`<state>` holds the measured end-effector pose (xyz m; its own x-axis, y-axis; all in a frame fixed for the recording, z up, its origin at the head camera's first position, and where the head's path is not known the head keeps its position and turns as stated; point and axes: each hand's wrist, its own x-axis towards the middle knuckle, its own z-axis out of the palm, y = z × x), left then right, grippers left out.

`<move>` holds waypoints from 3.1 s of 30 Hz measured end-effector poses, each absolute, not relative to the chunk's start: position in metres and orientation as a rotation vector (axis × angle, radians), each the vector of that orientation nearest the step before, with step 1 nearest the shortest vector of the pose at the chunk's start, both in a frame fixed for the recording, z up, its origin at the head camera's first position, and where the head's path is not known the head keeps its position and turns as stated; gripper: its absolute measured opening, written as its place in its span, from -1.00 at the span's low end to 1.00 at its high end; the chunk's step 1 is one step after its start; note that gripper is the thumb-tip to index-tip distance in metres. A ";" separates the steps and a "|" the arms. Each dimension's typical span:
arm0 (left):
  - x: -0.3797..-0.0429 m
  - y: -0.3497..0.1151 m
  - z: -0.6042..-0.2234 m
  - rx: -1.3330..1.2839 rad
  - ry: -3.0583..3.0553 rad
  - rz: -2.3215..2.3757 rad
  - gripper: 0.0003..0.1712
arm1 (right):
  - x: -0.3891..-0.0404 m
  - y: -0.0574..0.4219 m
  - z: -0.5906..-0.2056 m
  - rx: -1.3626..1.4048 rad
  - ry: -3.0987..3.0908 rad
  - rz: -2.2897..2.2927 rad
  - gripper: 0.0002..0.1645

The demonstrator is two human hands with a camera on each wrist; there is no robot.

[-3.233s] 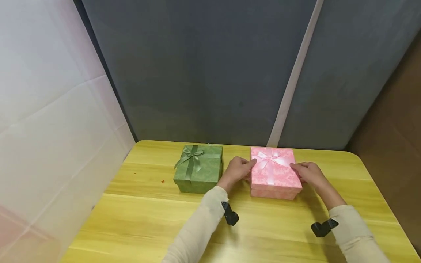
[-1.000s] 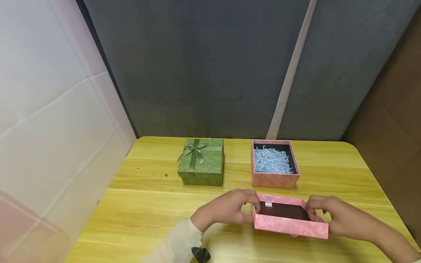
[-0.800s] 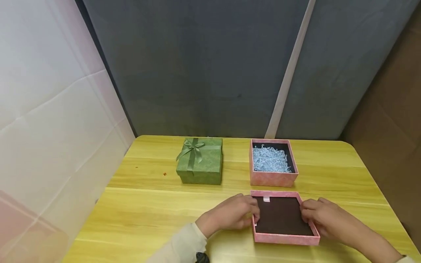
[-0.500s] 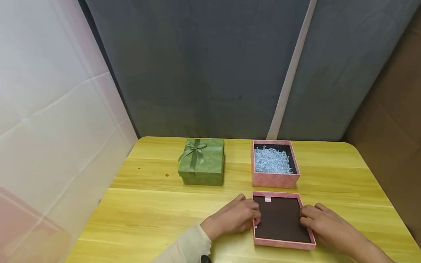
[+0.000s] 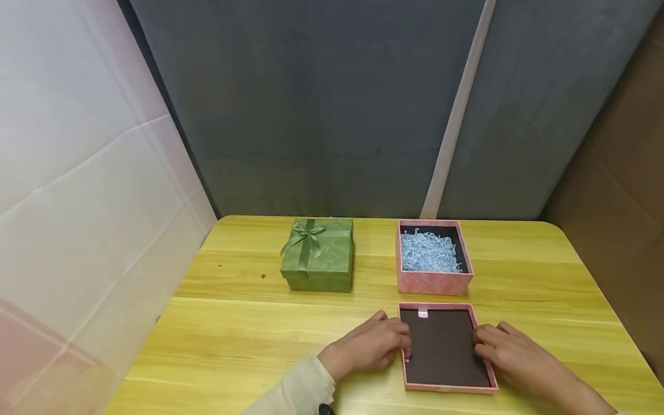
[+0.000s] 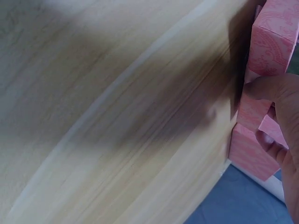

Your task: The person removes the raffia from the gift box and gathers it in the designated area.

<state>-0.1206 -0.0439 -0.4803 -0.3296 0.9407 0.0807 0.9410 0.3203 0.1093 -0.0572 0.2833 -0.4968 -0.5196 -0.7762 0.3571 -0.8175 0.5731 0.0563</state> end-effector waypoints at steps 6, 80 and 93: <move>-0.120 -0.043 -0.480 -1.820 -2.545 -0.197 -0.70 | -0.056 0.284 -0.501 1.297 -2.441 0.184 -0.88; -0.231 -0.004 -0.474 -0.813 -2.963 -1.647 0.02 | -0.231 0.204 -0.461 0.361 -3.305 0.748 -0.21; -0.233 -0.003 -0.477 -0.732 -3.017 -1.642 0.01 | -0.223 0.224 -0.423 0.386 -3.082 0.939 -0.29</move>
<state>-0.2326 -0.0027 -0.4771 -0.8482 0.5153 -0.1225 0.1768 0.4934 0.8517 -0.2227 0.2244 -0.4231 -0.9665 -0.2551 -0.0294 -0.1953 0.8047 -0.5606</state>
